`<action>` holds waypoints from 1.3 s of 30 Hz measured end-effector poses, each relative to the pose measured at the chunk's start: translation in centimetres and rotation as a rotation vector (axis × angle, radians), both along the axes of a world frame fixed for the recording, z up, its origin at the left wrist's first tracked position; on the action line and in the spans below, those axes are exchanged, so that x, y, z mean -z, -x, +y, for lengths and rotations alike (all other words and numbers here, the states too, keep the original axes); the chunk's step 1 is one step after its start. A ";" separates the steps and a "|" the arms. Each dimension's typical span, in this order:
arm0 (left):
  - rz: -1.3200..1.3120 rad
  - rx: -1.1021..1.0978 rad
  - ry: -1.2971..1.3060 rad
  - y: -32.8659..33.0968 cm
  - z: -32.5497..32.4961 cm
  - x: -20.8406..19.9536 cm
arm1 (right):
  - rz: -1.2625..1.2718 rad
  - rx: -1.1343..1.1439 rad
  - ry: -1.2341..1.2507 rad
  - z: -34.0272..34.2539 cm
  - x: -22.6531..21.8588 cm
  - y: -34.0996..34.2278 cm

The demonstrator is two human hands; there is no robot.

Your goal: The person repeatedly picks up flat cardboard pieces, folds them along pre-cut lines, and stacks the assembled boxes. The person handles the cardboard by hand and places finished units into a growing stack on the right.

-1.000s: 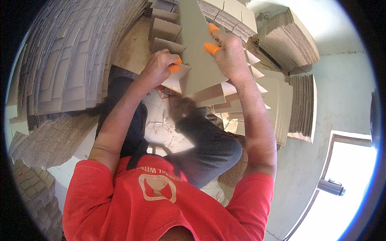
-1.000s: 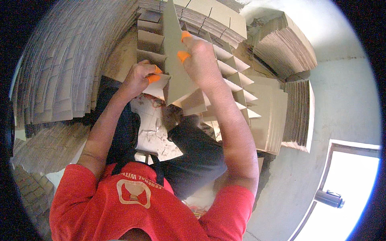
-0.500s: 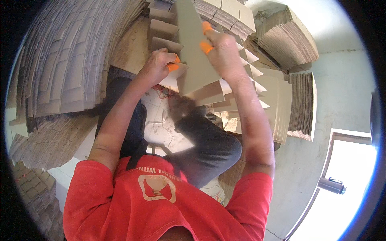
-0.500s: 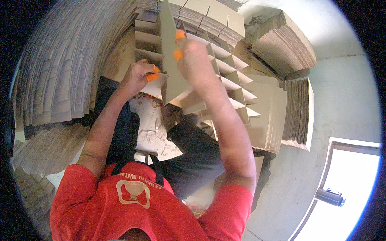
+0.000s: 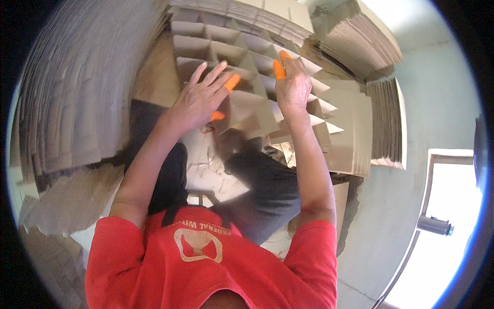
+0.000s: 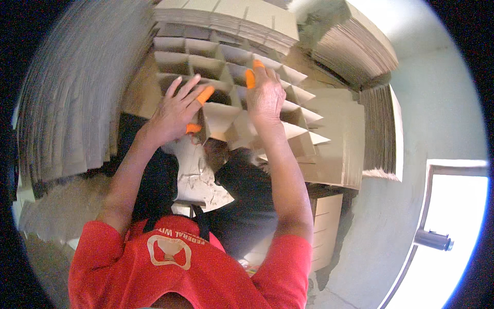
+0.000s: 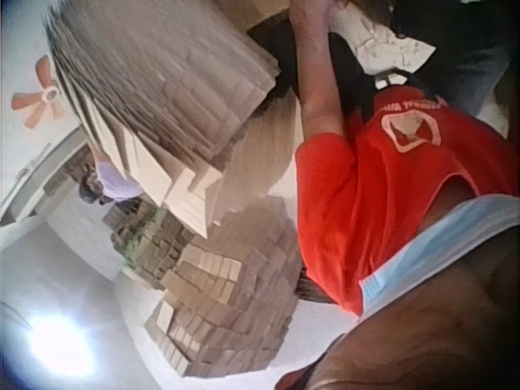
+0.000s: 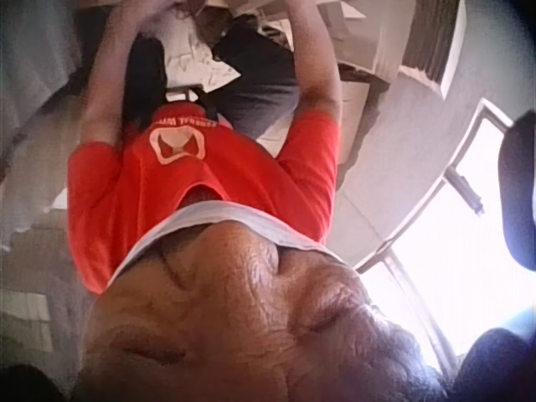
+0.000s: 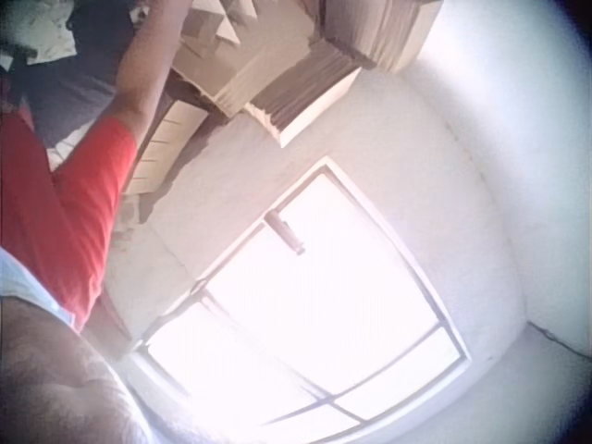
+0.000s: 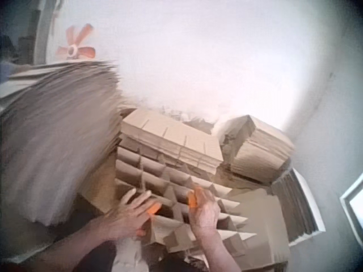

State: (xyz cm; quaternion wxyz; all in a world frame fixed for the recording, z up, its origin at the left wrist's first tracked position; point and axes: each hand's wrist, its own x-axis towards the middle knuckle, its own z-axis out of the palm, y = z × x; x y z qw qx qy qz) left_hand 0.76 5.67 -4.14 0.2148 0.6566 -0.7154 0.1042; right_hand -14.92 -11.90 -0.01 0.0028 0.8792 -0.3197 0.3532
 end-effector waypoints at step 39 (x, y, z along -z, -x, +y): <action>-0.873 -0.127 0.462 -4.4 -7.2 -41.0 | 0.355 0.731 -0.164 -8.2 4.1 35.8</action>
